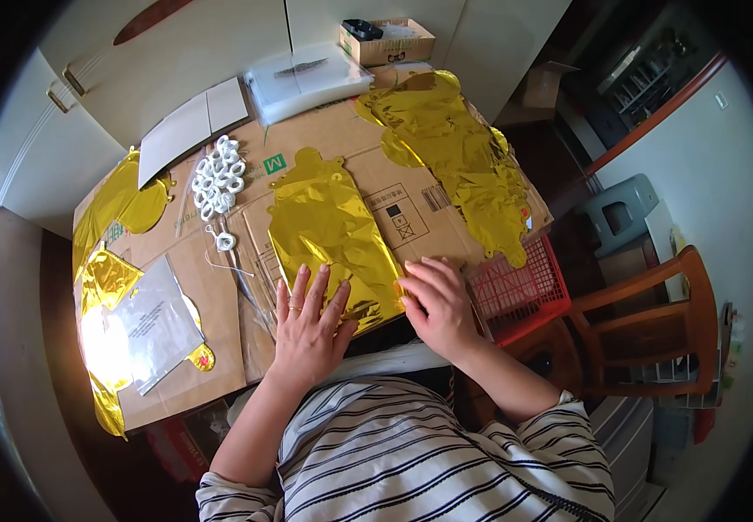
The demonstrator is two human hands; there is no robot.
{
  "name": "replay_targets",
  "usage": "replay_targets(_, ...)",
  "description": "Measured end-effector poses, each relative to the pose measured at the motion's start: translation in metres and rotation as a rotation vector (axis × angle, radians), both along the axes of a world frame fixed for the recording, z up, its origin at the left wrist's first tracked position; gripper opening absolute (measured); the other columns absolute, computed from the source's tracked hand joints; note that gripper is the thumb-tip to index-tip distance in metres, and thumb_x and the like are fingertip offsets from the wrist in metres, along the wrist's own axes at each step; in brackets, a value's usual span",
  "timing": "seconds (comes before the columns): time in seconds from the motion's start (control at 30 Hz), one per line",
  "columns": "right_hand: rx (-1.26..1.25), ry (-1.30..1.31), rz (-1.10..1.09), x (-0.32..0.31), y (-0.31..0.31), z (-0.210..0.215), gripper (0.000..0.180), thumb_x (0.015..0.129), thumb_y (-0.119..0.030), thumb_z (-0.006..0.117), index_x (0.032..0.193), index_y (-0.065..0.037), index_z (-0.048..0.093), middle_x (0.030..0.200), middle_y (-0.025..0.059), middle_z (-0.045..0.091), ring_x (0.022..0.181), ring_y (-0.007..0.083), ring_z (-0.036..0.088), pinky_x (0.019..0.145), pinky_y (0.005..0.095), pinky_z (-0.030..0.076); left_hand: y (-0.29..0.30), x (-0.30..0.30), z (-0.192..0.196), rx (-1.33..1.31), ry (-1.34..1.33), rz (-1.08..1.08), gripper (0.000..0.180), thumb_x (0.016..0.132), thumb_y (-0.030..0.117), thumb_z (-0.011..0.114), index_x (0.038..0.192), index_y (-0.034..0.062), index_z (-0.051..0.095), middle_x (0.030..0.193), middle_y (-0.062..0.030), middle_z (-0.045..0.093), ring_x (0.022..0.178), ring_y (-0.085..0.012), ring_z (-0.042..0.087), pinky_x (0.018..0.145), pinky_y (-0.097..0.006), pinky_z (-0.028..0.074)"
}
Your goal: Folding gold foil packaging materials by hand.
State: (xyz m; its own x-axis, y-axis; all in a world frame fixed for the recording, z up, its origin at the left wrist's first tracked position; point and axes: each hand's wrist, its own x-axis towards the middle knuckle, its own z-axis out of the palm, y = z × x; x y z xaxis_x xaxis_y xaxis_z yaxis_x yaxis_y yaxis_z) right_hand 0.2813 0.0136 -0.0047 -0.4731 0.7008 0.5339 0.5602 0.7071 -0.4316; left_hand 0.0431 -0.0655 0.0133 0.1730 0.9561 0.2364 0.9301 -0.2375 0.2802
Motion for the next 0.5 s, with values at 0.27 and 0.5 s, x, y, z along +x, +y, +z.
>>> replay_targets(0.27,0.251,-0.312,0.086,0.009,0.001,0.005,0.033,0.091,-0.017,0.067,0.120,-0.001,0.069,0.130,0.0137,0.065,0.124,0.0330,0.059,0.116,0.0564,0.035,-0.001,-0.002,0.002,-0.024,0.012,-0.002,0.059,0.095,0.037,0.067,0.148,0.0143,0.053,0.158,-0.0169,0.043,0.150,-0.0425,0.032,0.122,-0.063,0.016)
replay_targets(0.5,0.260,-0.337,0.175,0.014,0.008,0.008,0.037,0.089,-0.016,0.065,0.121,0.003,0.066,0.127,0.0188,0.064,0.120,0.0349,0.060,0.116,0.0554,0.036,-0.004,-0.010,0.006,-0.064,-0.026,-0.026,0.066,0.094,0.034,0.069,0.153,0.0132,0.047,0.162,-0.0196,0.037,0.152,-0.0430,0.029,0.123,-0.059,0.017)
